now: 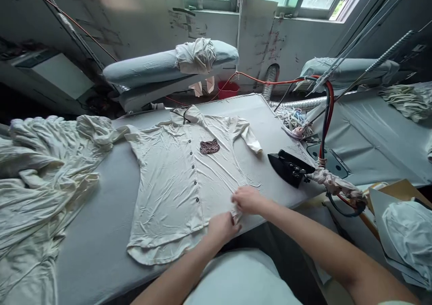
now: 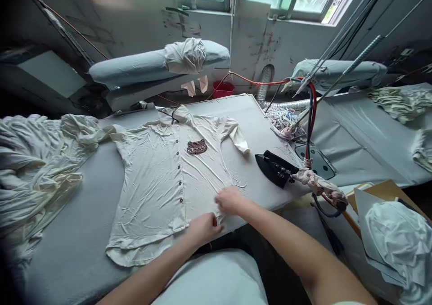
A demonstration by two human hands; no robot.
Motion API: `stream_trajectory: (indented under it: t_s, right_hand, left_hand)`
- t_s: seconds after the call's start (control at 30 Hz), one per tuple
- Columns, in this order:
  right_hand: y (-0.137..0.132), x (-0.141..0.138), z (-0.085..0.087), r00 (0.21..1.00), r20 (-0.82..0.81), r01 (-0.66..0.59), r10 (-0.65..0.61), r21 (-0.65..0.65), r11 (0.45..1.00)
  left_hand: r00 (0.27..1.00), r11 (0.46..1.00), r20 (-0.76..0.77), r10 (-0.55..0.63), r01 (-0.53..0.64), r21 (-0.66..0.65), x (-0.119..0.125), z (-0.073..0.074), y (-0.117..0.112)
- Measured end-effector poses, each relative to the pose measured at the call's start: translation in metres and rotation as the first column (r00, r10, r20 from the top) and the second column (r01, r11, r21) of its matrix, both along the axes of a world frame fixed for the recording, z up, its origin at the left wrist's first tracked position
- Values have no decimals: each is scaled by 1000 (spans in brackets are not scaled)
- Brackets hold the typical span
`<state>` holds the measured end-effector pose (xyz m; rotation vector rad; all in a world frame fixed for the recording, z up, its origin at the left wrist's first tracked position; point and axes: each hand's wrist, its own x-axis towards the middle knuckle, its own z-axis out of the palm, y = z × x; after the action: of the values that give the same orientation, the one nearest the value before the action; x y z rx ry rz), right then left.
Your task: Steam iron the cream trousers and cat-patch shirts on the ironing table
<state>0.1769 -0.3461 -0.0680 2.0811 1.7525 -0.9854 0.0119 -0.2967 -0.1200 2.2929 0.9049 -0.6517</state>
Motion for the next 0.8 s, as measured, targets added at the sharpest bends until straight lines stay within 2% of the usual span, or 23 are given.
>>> stream_trajectory:
  t_s: [0.07,0.1,0.13,0.17,0.2,0.23,0.27,0.3,0.33,0.37,0.4,0.43,0.5,0.53,0.57,0.6,0.63,0.67,0.73,0.8]
  right_hand:
    - [-7,14,-2,999,10,-35,37,-156,987]
    - [-9,21,-3,999,8,-41,44,-214,976]
    - [-9,24,-3,999,1,-44,46,-232,972]
    - [-6,25,-4,999,-11,-48,47,-202,978]
    - [0,23,-5,999,-29,-43,39,-118,992]
    - [6,19,-7,998,-51,-24,24,-16,1000]
    - [11,14,-8,997,-71,1,4,70,998]
    - [14,11,-10,996,-85,28,-18,119,993]
    - [13,11,-10,995,-94,48,-38,114,992]
    - [9,14,-10,994,-91,57,-52,55,997]
    - [2,20,-9,995,-77,56,-59,-42,998]
    - [-6,28,-7,996,-71,49,-60,-146,988]
    - [-21,45,-2,993,-94,52,-77,-248,967]
    - [-26,50,-1,990,-105,75,-99,-213,974]
    - [-29,52,-3,985,-124,109,-122,-111,988]
    - [-30,52,-7,980,-150,138,-132,31,990]
    - [-30,49,-13,977,-173,153,-123,170,974]
    - [-31,46,-21,976,-183,165,-118,262,951]
    - [-35,41,-39,973,-179,190,-146,264,946]
    - [-41,44,-52,958,-119,278,-260,171,945]
  left_hand:
    - [987,978,15,-161,161,-130,5,-4,-11]
    - [972,944,65,-227,236,-229,6,-5,-14]
    - [960,906,126,-249,277,-321,6,-5,-16]
    - [960,891,177,-217,269,-365,5,-4,-17]
    - [969,917,209,-135,202,-345,5,-3,-17]
    - [976,961,215,-20,78,-264,6,-2,-17]
    - [975,988,200,99,-72,-135,7,-2,-18]
    - [967,982,176,184,-187,-1,9,-2,-20]
    - [965,969,146,216,-231,89,12,-3,-24]
    - [974,972,113,197,-209,106,14,-3,-28]
    - [987,990,93,133,-136,36,17,-4,-33]
    - [994,994,93,50,-41,-98,19,-4,-38]
    - [988,919,149,-45,99,-382,22,-4,-45]
    - [985,892,173,-25,101,-442,22,-3,-46]
    - [981,907,189,36,47,-418,22,-3,-46]
    - [971,948,209,114,-43,-314,21,-3,-45]
    - [956,978,236,171,-137,-156,21,-5,-45]
    - [948,981,258,185,-192,3,22,-7,-44]
    - [967,968,225,117,-162,192,25,-16,-44]
    - [986,973,161,28,-64,224,31,-25,-47]
